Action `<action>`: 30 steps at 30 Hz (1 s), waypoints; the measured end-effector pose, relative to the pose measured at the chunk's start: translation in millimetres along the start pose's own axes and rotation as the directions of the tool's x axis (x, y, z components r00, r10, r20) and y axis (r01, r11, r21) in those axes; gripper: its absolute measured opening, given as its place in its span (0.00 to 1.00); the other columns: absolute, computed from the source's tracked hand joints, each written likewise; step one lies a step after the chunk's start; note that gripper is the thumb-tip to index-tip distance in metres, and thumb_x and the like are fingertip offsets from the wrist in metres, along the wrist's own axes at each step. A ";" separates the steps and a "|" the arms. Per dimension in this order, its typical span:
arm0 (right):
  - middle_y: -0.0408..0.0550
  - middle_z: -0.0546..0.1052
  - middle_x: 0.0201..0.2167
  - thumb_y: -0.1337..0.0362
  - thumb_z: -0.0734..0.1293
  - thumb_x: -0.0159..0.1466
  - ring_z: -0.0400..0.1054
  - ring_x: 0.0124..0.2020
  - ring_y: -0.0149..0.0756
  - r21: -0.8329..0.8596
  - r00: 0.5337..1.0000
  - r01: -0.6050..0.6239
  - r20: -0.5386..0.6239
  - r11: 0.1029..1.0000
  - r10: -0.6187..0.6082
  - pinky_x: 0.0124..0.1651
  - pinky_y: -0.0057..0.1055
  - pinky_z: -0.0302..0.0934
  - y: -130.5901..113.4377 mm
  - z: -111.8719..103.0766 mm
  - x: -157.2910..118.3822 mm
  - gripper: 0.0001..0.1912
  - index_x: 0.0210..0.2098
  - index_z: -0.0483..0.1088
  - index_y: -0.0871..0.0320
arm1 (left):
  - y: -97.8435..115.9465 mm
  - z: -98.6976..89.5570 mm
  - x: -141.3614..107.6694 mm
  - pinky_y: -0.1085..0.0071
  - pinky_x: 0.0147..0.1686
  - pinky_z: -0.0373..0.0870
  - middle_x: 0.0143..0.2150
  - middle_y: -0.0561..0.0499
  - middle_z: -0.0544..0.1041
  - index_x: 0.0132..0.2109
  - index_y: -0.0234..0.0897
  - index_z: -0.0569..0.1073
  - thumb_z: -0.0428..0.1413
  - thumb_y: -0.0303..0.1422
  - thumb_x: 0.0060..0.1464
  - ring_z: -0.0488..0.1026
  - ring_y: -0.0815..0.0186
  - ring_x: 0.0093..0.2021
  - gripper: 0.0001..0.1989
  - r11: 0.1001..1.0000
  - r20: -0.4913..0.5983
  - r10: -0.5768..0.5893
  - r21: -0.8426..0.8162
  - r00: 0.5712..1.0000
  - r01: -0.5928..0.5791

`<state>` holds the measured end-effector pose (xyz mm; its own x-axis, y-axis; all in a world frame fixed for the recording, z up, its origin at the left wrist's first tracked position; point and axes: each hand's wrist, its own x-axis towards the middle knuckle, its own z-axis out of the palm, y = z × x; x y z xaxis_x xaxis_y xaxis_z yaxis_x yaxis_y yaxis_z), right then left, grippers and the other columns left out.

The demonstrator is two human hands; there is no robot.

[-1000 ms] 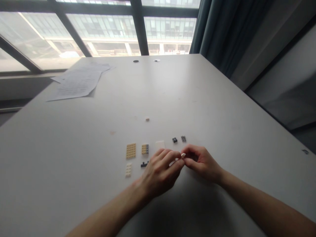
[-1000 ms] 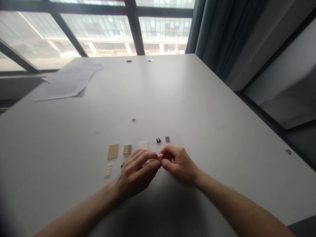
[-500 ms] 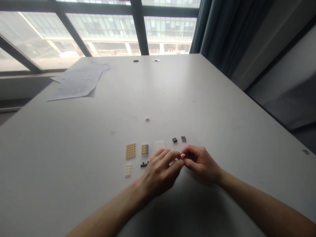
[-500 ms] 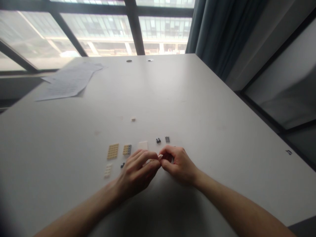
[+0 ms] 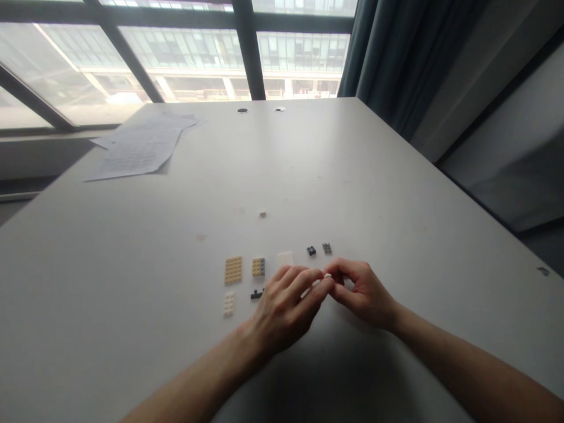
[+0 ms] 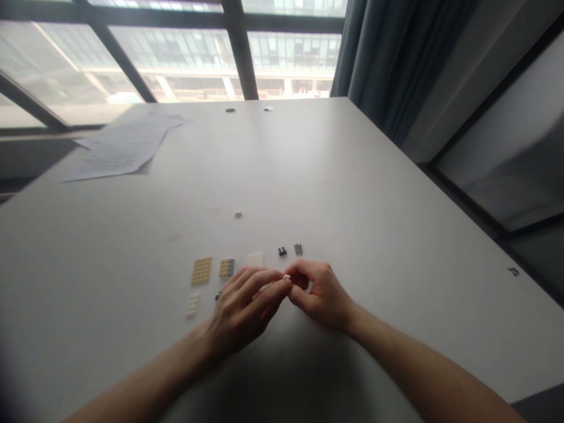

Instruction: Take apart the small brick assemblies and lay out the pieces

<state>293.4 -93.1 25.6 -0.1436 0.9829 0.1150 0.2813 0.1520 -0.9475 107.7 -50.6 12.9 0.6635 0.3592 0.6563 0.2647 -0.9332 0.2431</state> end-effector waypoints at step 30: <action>0.43 0.72 0.25 0.64 0.65 0.63 0.65 0.26 0.33 -0.656 0.994 0.047 -0.041 0.753 -0.098 0.33 0.28 0.58 18.8 -39.9 12.3 0.06 0.36 0.72 0.59 | 1.5 4.9 3.5 0.52 0.56 0.58 0.53 0.44 0.72 0.46 0.37 0.73 0.57 0.34 0.57 0.63 0.52 0.55 0.10 0.942 0.241 -0.273 0.265 0.931 0.207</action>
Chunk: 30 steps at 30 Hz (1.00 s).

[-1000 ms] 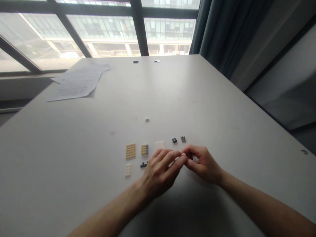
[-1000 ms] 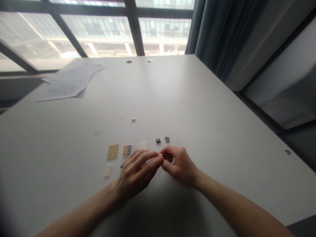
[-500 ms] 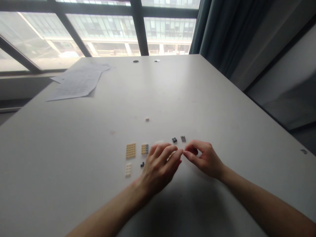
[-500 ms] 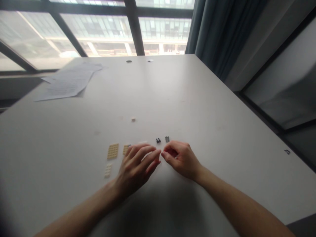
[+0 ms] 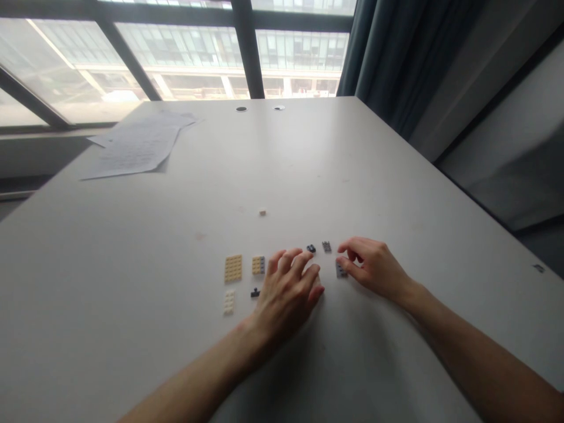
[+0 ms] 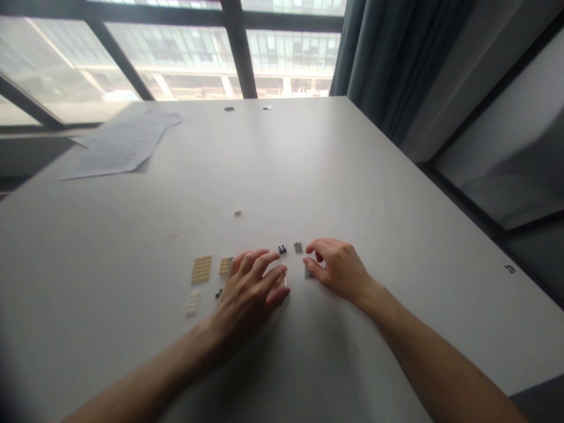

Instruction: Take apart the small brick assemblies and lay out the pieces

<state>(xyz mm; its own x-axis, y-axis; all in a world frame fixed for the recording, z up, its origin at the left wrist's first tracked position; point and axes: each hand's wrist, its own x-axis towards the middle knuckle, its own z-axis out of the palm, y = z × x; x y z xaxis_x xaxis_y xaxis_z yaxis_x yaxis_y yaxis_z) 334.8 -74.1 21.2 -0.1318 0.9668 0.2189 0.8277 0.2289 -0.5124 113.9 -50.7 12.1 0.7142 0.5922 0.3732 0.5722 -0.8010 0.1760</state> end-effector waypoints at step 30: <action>0.42 0.72 0.27 0.65 0.68 0.58 0.66 0.27 0.32 0.017 0.958 0.061 0.279 0.998 -0.063 0.34 0.28 0.59 13.9 -20.4 2.4 0.17 0.47 0.73 0.56 | 0.2 -0.7 0.2 0.51 0.57 0.58 0.49 0.43 0.73 0.50 0.36 0.71 0.54 0.34 0.59 0.65 0.54 0.53 0.12 0.994 0.064 0.108 -0.037 0.992 -0.106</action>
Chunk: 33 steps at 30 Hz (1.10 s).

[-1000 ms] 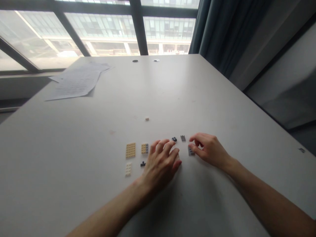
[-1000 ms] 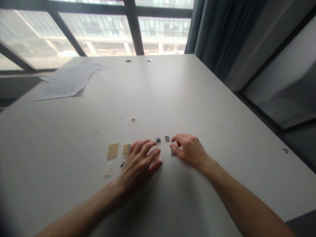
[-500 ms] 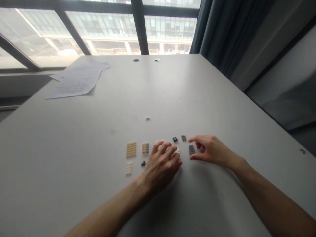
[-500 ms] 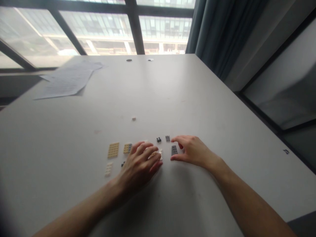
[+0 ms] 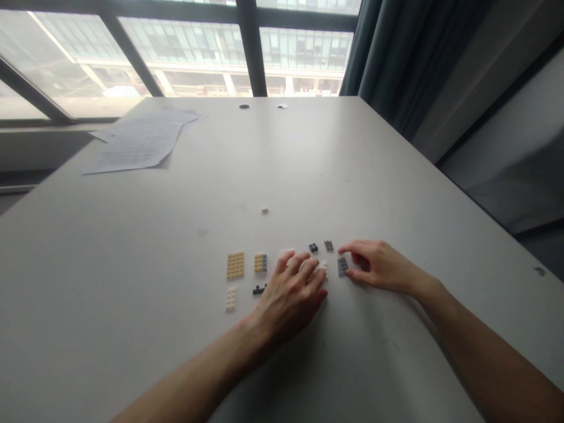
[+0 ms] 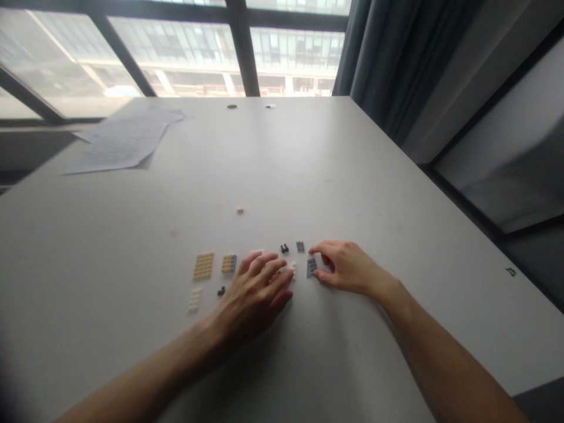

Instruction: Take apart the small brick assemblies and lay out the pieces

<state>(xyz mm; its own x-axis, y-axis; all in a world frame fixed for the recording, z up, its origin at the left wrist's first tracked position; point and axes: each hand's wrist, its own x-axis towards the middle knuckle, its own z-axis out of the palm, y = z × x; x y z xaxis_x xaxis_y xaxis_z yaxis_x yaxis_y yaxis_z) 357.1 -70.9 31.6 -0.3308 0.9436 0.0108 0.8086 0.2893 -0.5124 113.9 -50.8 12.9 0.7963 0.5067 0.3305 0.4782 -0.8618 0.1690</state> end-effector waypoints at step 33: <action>0.45 0.72 0.30 0.60 0.69 0.62 0.65 0.31 0.34 -0.086 0.997 0.068 -0.017 0.994 -0.069 0.36 0.28 0.58 -3.6 15.2 4.3 0.11 0.42 0.71 0.58 | 2.3 1.0 1.0 0.53 0.59 0.55 0.49 0.45 0.72 0.54 0.37 0.68 0.49 0.32 0.62 0.64 0.55 0.54 0.14 1.000 0.114 -0.002 -0.004 0.993 0.003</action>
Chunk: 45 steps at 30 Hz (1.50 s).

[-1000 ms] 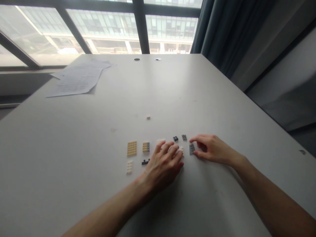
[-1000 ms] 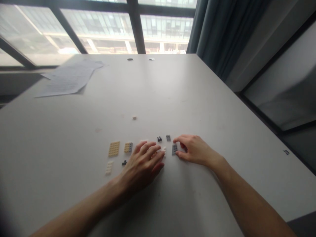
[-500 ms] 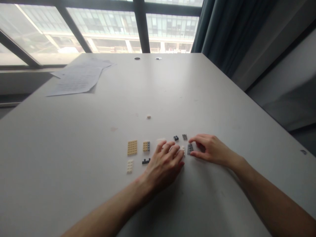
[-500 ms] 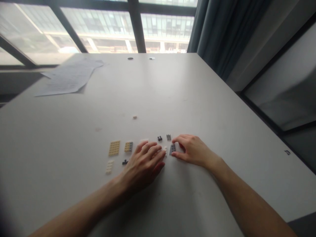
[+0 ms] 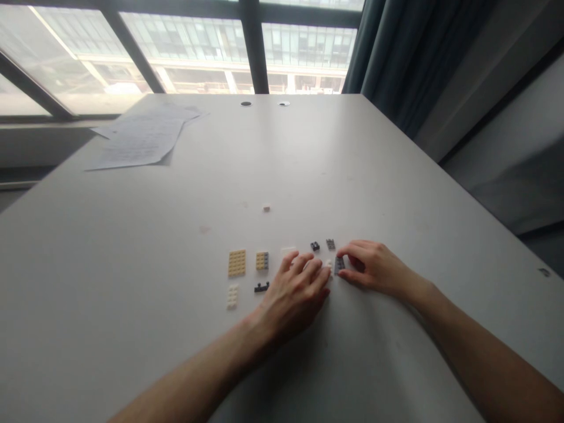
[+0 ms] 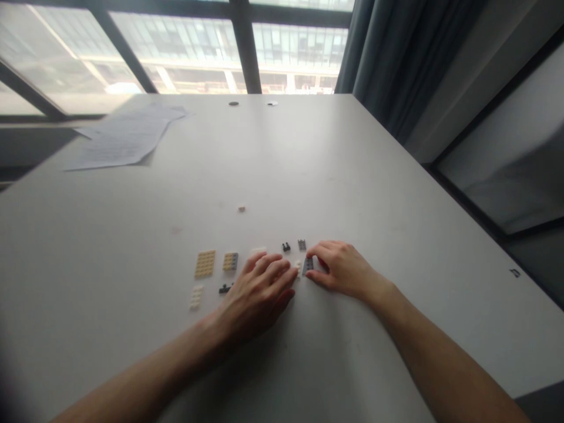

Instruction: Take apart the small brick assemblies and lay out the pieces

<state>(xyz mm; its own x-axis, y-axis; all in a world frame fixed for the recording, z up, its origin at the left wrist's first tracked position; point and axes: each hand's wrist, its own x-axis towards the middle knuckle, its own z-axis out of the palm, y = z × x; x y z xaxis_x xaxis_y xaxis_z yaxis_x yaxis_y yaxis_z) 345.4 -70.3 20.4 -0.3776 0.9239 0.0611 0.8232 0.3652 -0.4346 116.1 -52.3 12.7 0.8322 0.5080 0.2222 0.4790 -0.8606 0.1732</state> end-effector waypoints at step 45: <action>0.44 0.72 0.27 0.61 0.68 0.62 0.66 0.31 0.36 0.041 0.996 0.014 -0.087 0.999 -0.011 0.39 0.32 0.59 -3.9 11.9 2.3 0.11 0.42 0.72 0.58 | 0.0 -3.3 3.8 0.57 0.51 0.62 0.45 0.45 0.71 0.50 0.37 0.67 0.50 0.31 0.61 0.66 0.57 0.48 0.11 0.999 0.056 0.007 -0.041 0.998 -0.005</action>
<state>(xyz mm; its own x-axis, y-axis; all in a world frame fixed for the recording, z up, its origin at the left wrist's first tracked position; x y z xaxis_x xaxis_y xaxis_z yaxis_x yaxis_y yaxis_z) 336.3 -71.0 11.5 -0.3481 0.9264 0.1433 0.7998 0.3732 -0.4701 118.4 -50.2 16.7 0.8501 0.4986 0.1695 0.4629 -0.8609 0.2110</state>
